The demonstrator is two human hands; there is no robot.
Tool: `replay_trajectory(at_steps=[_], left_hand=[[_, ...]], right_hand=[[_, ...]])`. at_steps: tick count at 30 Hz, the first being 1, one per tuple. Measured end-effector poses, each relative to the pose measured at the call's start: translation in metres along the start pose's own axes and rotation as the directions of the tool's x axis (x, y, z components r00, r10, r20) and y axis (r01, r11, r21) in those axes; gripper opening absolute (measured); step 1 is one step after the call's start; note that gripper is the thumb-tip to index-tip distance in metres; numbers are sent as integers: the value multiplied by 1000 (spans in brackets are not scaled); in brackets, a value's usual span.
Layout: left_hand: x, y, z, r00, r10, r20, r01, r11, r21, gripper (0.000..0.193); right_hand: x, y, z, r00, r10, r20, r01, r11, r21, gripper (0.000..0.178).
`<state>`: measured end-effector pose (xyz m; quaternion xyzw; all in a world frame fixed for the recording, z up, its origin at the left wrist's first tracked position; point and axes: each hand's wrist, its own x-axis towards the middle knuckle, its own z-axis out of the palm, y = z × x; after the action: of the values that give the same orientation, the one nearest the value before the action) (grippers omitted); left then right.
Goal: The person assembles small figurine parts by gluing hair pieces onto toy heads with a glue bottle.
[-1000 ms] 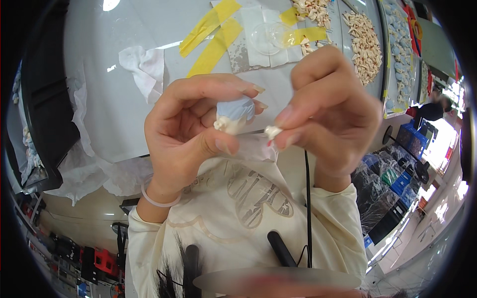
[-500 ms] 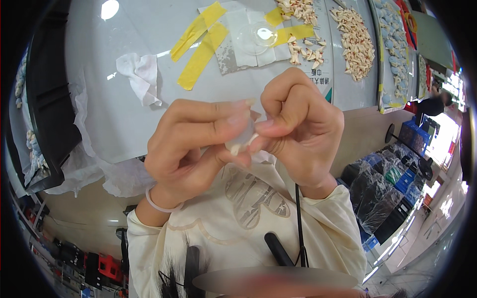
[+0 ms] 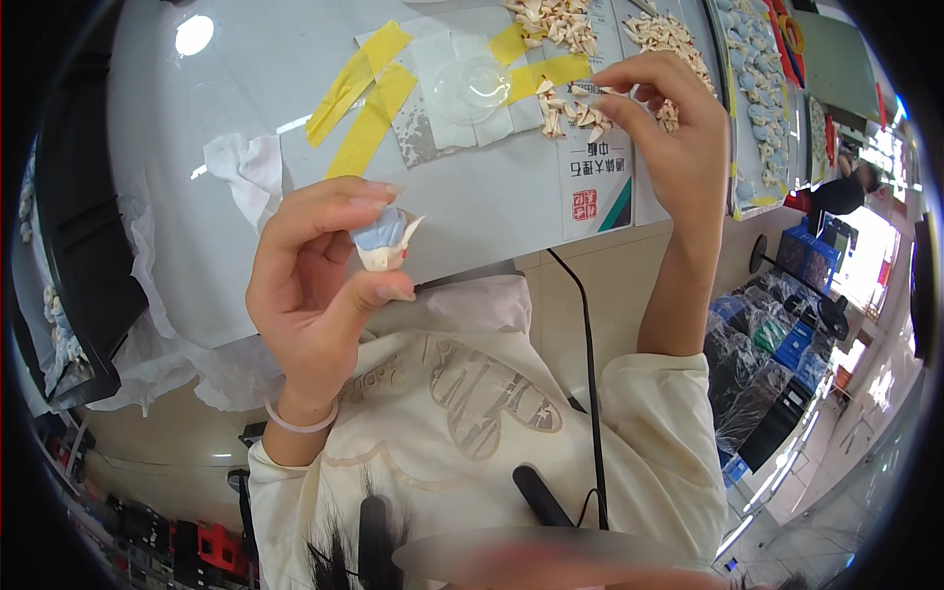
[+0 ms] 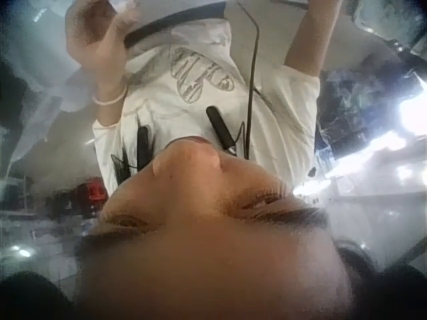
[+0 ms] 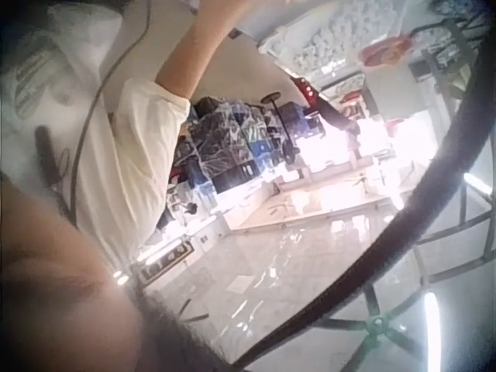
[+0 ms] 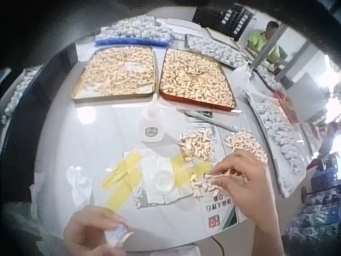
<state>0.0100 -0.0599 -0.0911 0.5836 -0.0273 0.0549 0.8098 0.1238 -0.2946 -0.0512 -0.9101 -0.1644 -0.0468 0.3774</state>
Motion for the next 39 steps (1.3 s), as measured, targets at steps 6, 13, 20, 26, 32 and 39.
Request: replay_trajectory(at_steps=[6,13,20,26,32,39], left_hand=[[4,-5,1,1000,-11,0,11,998,-63,39],[7,-2,3,990,-122,-67,129,985,116,44],[10,-5,-2,998,-60,13,62,991,-116,37],[11,2,-1,987,-163,2,158,955,-251,37],[13,-1,-9,989,-144,33,147,954,-259,40],[11,-2,-8,986,-162,37,165,947,-277,39]], right_hand=[[7,2,13,993,-38,112,66,964,-256,11],[4,5,7,980,-201,10,200,969,-142,11],[-15,-17,3,990,137,-24,-107,857,504,15],[-21,-8,7,998,68,7,-53,719,693,17],[-11,-14,6,994,78,77,-109,773,625,15],[10,-36,8,975,168,146,-220,826,518,17]])
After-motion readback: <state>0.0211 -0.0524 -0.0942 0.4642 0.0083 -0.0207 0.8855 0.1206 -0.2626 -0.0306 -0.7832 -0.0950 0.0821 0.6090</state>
